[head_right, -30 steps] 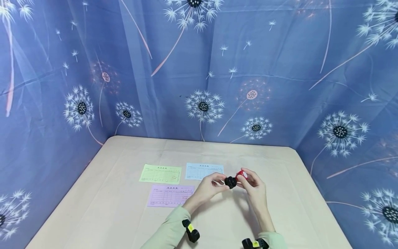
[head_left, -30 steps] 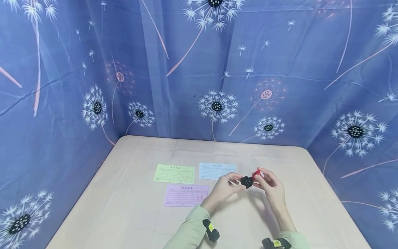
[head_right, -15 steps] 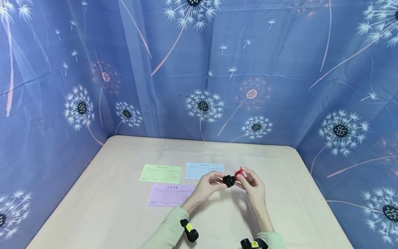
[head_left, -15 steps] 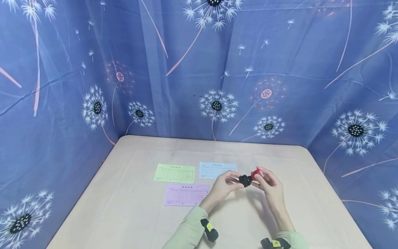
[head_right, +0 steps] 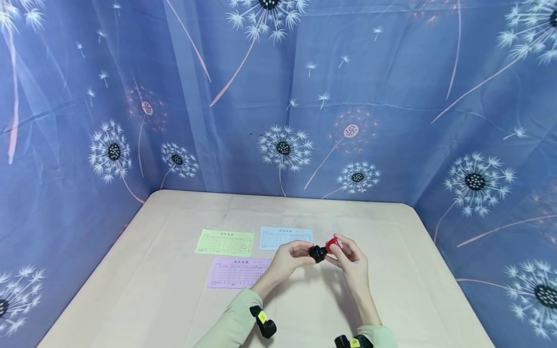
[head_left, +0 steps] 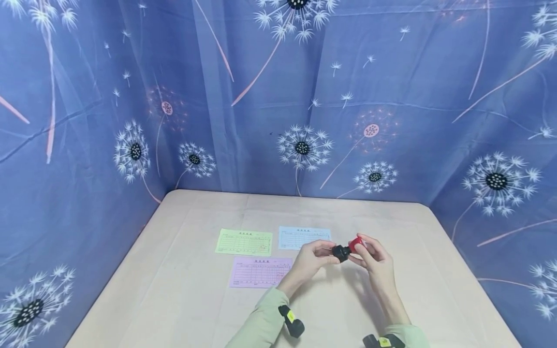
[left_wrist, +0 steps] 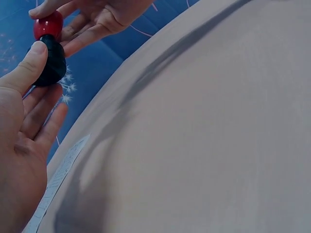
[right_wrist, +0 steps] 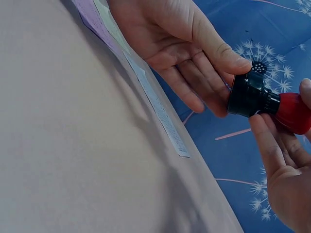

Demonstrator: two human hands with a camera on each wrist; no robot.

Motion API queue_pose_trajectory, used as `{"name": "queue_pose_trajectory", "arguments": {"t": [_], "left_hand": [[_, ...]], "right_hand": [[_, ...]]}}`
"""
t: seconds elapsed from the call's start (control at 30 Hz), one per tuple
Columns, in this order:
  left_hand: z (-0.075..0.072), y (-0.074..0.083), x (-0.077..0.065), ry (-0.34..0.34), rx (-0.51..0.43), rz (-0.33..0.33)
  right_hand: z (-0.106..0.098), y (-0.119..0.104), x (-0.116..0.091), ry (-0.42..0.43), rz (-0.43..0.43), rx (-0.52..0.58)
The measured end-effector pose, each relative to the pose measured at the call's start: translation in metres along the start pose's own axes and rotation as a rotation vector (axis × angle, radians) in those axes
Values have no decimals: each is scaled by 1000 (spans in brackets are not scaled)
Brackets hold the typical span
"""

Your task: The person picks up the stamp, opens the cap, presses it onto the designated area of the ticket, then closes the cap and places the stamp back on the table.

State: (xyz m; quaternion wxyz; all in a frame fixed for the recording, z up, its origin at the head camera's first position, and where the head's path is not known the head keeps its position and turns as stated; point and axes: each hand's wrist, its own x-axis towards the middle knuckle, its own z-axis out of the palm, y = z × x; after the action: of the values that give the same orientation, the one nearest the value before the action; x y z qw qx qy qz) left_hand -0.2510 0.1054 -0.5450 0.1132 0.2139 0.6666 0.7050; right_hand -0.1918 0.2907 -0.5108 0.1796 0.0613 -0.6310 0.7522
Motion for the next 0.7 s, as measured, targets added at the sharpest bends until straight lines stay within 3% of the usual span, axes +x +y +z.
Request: {"name": "queue_pose_trajectory", "arguments": {"t": [0.53,0.7], "left_hand": [[4,2,-3,71,-63,0],[6,3,-2,51,-77,5]], "right_hand": [[4,-2,-2,-13,7,34],[5,-3,-3,21,35,20]]}}
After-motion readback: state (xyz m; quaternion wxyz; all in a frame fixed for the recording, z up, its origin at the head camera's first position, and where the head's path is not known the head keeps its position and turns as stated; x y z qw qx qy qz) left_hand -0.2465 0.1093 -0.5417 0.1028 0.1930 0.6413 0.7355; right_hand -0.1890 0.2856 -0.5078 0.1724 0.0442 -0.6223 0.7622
